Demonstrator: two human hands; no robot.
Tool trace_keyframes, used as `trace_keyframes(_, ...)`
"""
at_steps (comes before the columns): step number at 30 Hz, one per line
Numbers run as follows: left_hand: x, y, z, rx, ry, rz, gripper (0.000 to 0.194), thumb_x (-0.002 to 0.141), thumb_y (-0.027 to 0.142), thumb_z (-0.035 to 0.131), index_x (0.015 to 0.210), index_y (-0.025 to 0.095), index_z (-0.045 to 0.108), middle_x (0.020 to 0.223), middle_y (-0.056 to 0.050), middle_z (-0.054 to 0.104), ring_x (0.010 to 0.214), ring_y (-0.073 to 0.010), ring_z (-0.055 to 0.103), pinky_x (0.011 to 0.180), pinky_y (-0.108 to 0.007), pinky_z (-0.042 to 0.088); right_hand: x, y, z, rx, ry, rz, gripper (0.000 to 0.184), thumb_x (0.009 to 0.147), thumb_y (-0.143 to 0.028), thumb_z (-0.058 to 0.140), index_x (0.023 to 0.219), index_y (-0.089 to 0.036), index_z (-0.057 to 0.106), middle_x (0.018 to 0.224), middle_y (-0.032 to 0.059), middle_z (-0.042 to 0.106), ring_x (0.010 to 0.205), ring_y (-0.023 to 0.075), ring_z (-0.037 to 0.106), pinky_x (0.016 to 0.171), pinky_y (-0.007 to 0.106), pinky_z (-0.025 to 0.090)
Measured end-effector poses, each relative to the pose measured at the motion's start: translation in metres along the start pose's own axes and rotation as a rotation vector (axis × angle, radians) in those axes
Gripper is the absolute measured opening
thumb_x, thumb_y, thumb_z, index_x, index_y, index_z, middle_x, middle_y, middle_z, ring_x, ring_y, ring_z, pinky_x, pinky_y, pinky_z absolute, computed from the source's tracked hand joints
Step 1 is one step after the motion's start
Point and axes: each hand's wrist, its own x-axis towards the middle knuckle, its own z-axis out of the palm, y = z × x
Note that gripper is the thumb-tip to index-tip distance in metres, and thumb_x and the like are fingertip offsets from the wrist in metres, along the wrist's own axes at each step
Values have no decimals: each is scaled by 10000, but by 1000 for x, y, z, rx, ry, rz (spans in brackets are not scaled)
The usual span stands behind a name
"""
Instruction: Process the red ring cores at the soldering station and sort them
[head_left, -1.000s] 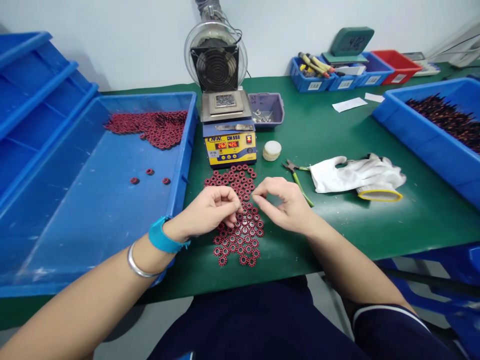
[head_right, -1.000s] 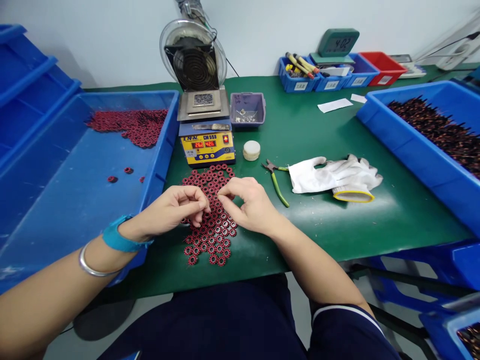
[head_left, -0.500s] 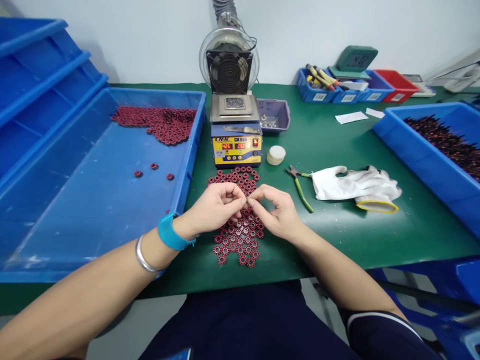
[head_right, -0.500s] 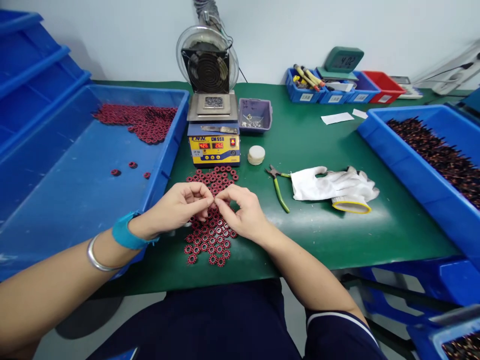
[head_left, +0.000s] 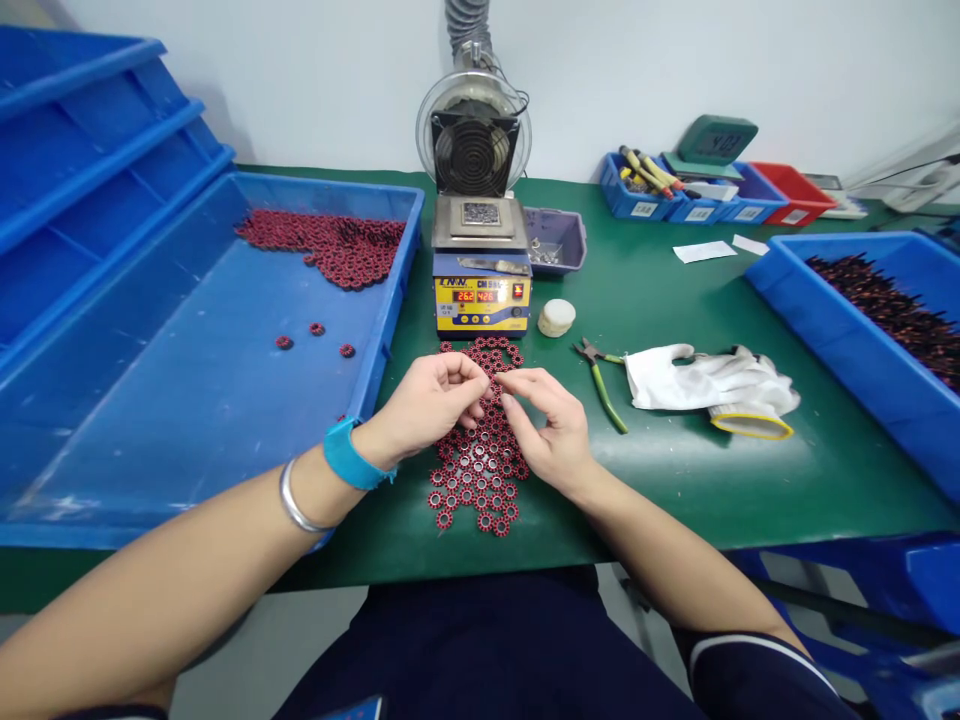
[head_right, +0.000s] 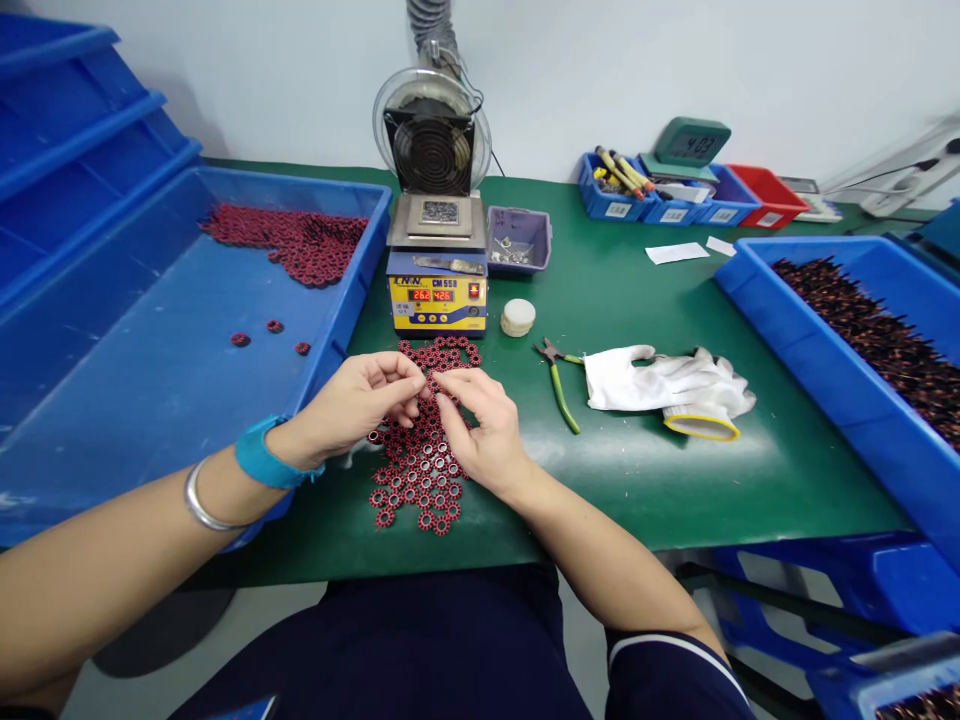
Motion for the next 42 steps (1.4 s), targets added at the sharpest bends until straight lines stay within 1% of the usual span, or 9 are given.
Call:
trace_keyframes(8,-1,-1,-1,37,-9,-2,108,772,160,626,696,128,557,550,32,582,450,-51,535,452,-146,455,-1,1,0,41,-2,4,231,881,-126,558,1079,-163,672,1009,107,693,936,179,659,848,358,534)
trace_keyframes(18,-2,1,-2,68,-23,2,100,772,155,612,690,132,560,508,37,560,444,-55,524,440,-141,425,-2,0,-2,19,-10,0,228,870,-153,579,1077,-176,671,1020,109,697,925,183,669,837,370,549)
trace_keyframes(23,-2,-1,-3,99,-54,42,112,763,190,619,685,135,561,515,39,550,449,-59,518,445,-151,419,-1,-1,-4,-12,-9,-5,214,876,-173,577,1065,-188,677,1004,101,701,916,182,672,825,369,548)
trace_keyframes(29,-3,0,-4,126,-93,22,110,767,198,605,691,137,555,496,44,540,436,-58,508,439,-148,410,0,-1,-5,5,-32,-2,209,875,-181,584,1064,-178,673,993,99,700,887,174,667,807,358,537)
trace_keyframes(31,-3,0,-4,130,-98,14,110,772,198,600,694,136,553,491,46,535,433,-56,506,438,-146,412,0,-1,-5,9,-25,11,194,865,-177,592,1042,-164,671,939,92,700,826,165,661,779,349,533)
trace_keyframes(34,-4,0,-5,133,-98,9,108,771,205,604,702,139,554,490,49,529,431,-59,505,443,-151,424,1,-2,-6,5,-28,19,128,861,-181,591,955,-165,677,788,52,687,725,147,642,725,325,521)
trace_keyframes(36,-3,-1,-6,137,-97,17,112,770,215,608,704,142,555,495,47,531,432,-62,509,444,-155,427,1,-3,-7,10,-35,17,104,863,-182,586,910,-168,678,735,36,677,684,137,632,700,312,513)
trace_keyframes(39,-3,-2,-7,152,-105,26,122,772,231,608,703,145,557,499,43,536,429,-65,512,437,-157,419,2,-5,-8,4,-27,-6,89,858,-182,593,890,-168,675,735,36,683,668,133,631,682,305,509)
trace_keyframes(42,-4,0,-7,165,-141,20,125,769,229,606,692,147,551,497,44,540,422,-61,502,430,-156,406,3,-3,-8,-46,2,-60,102,859,-178,590,920,-180,672,752,38,691,688,143,641,693,314,515)
